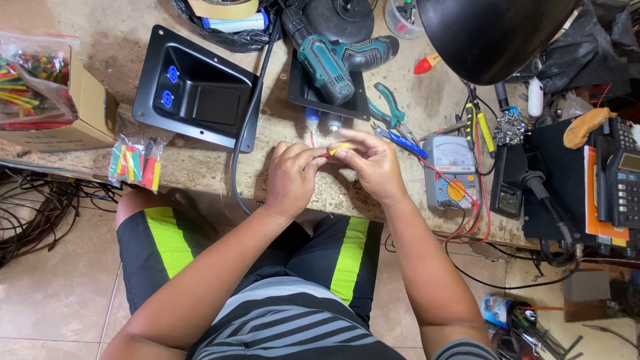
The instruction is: The person is repairing an electronic device by stripping wires, twisting them together, soldering connections, and moving a large electronic unit at a workbench.
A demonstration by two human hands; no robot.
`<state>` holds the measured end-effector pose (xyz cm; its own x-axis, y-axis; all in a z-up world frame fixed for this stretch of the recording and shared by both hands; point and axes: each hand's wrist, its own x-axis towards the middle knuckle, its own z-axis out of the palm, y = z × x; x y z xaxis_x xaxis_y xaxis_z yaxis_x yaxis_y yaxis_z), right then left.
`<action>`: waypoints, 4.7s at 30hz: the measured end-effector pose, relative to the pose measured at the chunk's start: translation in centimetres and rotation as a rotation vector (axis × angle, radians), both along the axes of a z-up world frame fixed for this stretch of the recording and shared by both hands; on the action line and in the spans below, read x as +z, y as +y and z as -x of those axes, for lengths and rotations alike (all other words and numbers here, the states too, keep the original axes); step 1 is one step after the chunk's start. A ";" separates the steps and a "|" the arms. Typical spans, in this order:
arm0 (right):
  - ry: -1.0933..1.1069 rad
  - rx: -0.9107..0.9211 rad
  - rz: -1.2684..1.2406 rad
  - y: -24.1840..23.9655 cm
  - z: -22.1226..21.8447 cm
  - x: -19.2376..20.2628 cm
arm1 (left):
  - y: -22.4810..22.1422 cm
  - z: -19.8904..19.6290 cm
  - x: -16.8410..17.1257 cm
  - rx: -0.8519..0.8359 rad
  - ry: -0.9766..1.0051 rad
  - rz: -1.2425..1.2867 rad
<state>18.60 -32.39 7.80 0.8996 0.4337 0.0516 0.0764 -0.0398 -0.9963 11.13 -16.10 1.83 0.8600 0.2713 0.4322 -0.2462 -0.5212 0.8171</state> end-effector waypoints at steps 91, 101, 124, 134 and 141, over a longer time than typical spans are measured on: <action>-0.554 0.419 0.655 1.5 -2.8 6.0 | 1.1 2.1 1.9 -0.057 0.188 0.197; -0.294 0.312 0.662 1.4 -3.0 4.3 | 2.0 1.0 3.5 -0.025 0.238 0.433; 0.083 -0.243 0.142 2.1 0.1 -0.8 | 2.3 0.0 2.9 -0.061 0.199 0.623; -0.736 0.120 0.435 0.8 -1.1 3.4 | 3.6 -0.6 3.1 -0.079 0.215 0.175; -0.702 0.187 0.448 1.1 -1.6 3.9 | 4.1 -1.1 2.0 -0.131 0.241 0.137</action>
